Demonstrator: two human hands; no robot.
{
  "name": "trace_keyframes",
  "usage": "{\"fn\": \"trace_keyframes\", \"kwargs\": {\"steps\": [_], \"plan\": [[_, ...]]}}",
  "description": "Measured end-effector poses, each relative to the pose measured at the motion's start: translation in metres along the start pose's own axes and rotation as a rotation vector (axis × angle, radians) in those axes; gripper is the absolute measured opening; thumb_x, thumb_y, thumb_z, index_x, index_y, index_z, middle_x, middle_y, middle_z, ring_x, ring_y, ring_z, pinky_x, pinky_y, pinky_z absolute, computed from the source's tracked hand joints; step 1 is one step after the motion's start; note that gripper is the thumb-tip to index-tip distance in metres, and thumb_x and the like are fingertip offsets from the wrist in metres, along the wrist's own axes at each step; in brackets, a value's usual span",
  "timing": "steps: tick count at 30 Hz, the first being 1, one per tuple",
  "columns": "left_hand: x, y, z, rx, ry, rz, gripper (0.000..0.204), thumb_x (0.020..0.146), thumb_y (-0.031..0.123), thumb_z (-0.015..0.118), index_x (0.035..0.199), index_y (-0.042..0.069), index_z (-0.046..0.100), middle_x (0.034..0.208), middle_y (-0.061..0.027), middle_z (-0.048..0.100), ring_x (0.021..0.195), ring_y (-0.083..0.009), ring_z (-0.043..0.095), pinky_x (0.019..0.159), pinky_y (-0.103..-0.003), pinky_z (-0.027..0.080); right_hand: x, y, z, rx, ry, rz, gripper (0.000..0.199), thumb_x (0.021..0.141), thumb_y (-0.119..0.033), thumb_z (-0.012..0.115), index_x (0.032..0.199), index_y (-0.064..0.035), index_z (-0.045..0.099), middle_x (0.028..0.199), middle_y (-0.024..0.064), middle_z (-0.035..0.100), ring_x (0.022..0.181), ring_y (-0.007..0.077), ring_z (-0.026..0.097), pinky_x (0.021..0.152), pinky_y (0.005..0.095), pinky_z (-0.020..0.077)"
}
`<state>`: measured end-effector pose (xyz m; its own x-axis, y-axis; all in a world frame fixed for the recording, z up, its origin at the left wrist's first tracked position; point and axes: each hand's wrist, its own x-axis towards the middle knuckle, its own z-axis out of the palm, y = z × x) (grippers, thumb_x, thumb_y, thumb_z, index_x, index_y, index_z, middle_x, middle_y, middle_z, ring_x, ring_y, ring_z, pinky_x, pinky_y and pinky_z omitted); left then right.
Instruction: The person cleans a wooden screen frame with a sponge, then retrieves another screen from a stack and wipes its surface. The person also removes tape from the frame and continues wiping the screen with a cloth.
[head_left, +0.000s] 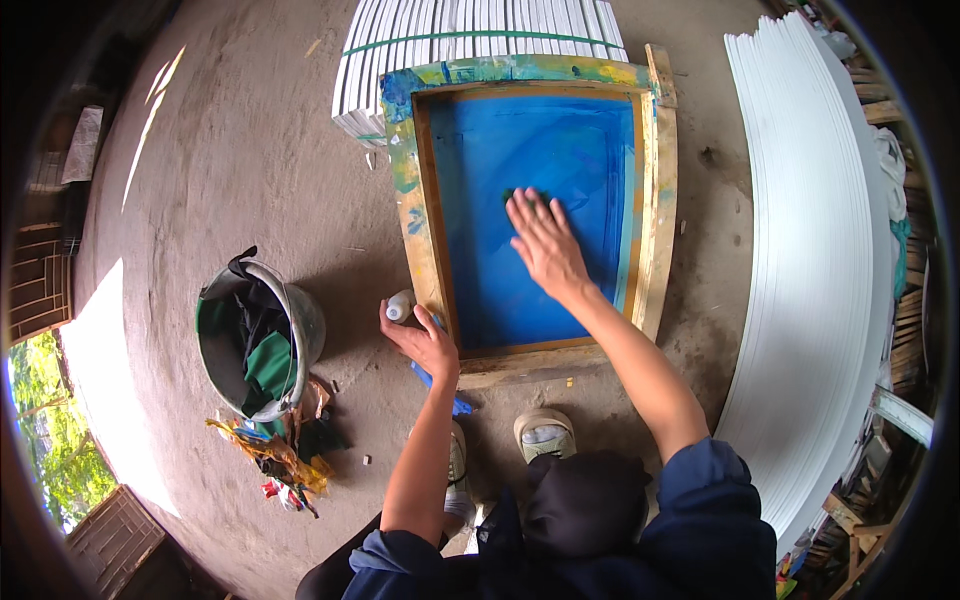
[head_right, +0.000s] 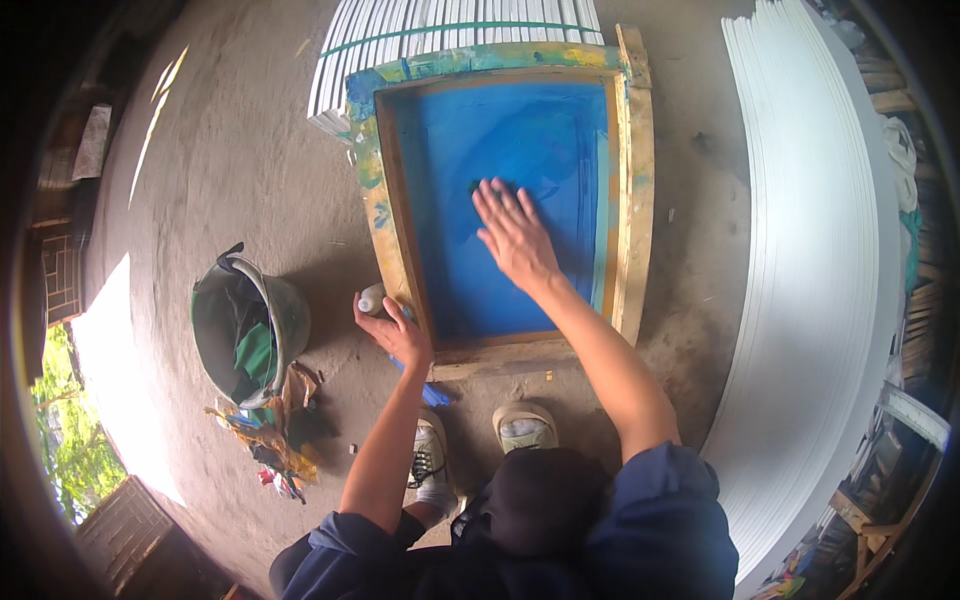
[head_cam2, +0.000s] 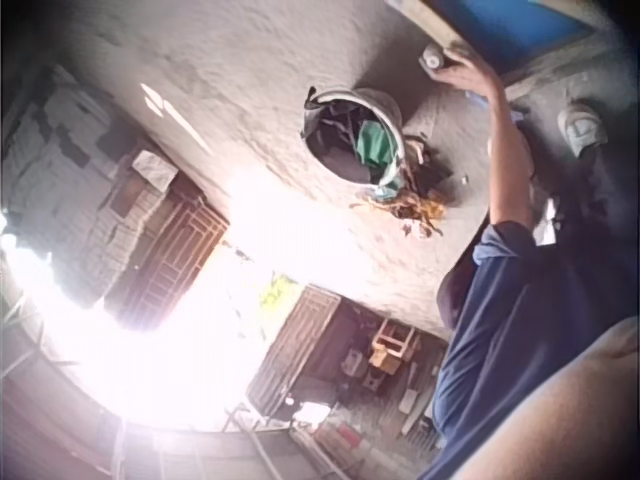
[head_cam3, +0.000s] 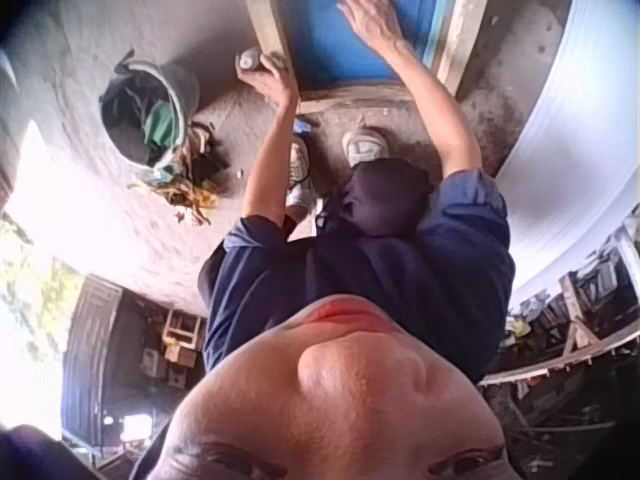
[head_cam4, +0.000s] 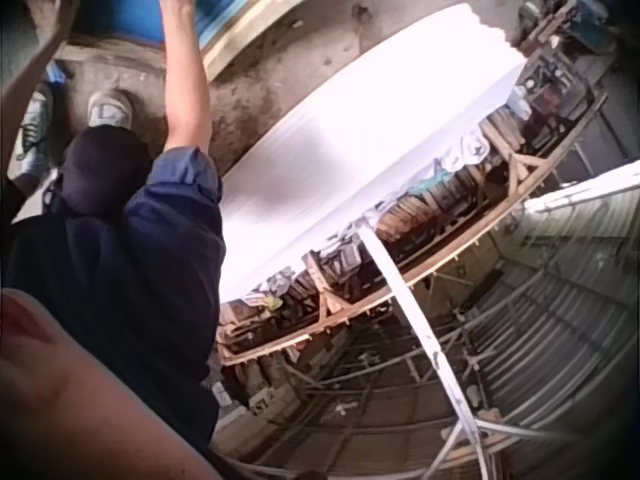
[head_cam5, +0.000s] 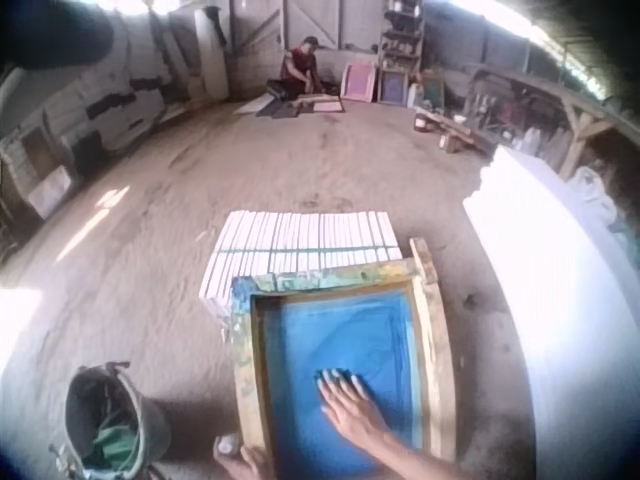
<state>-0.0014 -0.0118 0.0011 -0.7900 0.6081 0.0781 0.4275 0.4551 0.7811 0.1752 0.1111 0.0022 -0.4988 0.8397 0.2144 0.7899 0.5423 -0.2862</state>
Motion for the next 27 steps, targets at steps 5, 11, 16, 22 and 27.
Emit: {"fn": "trace_keyframes", "kwargs": {"steps": [5, 11, 16, 22, 27], "plan": [[0.001, -0.003, -0.004, -0.028, -0.009, 0.001, 0.056, 0.092, 0.037, 0.046, 0.131, -0.001, 0.033, 0.124, -0.0214, 0.041, 0.115, -0.0371, 0.041, 0.098, -0.045, 0.031, -0.016, 0.069, -0.03, -0.356, -0.046, -0.002, 0.054, 0.093, -0.031, 0.048, 0.141, -0.012, 0.032, 0.148, 0.0029, 0.028, 0.137, 0.0167, 0.024, 0.113, 0.0459, 0.018], [0.002, -0.004, -0.001, -0.034, -0.003, -0.009, 0.056, 0.092, 0.036, 0.048, 0.131, -0.001, 0.033, 0.124, -0.0214, 0.041, 0.115, -0.0369, 0.041, 0.098, -0.045, 0.031, -0.038, 0.015, -0.007, -0.07, -0.09, 0.082, 0.057, 0.092, -0.031, 0.05, 0.142, -0.0138, 0.03, 0.147, 0.0015, 0.031, 0.137, 0.0206, 0.025, 0.113, 0.0469, 0.0146], [-0.002, 0.0, -0.004, -0.015, -0.011, -0.008, 0.057, 0.091, 0.037, 0.048, 0.131, -0.001, 0.032, 0.123, -0.0214, 0.04, 0.114, -0.0371, 0.041, 0.098, -0.046, 0.03, -0.003, 0.05, -0.035, -0.349, 0.058, 0.244, 0.051, 0.094, -0.027, 0.045, 0.142, -0.0163, 0.031, 0.148, -0.0009, 0.03, 0.138, 0.0205, 0.021, 0.112, 0.0522, 0.012], [0.0, -0.007, -0.004, -0.02, 0.014, 0.014, 0.058, 0.091, 0.037, 0.049, 0.132, 0.0, 0.031, 0.125, -0.021, 0.037, 0.116, -0.0377, 0.039, 0.099, -0.046, 0.029, -0.031, 0.04, -0.021, -0.059, -0.152, -0.078, 0.049, 0.096, -0.021, 0.04, 0.142, -0.0105, 0.028, 0.148, 0.0069, 0.025, 0.138, 0.0188, 0.021, 0.114, 0.0361, 0.0163], [-0.002, 0.003, 0.0, -0.001, -0.01, 0.041, 0.058, 0.091, 0.035, 0.049, 0.132, -0.001, 0.031, 0.127, -0.0218, 0.037, 0.117, -0.0374, 0.039, 0.099, -0.046, 0.03, 0.045, 0.052, -0.017, -0.315, 0.331, 0.424, 0.054, 0.095, -0.027, 0.044, 0.14, -0.0013, 0.029, 0.145, 0.0149, 0.031, 0.136, 0.0253, 0.027, 0.112, 0.0398, 0.0219]]}}
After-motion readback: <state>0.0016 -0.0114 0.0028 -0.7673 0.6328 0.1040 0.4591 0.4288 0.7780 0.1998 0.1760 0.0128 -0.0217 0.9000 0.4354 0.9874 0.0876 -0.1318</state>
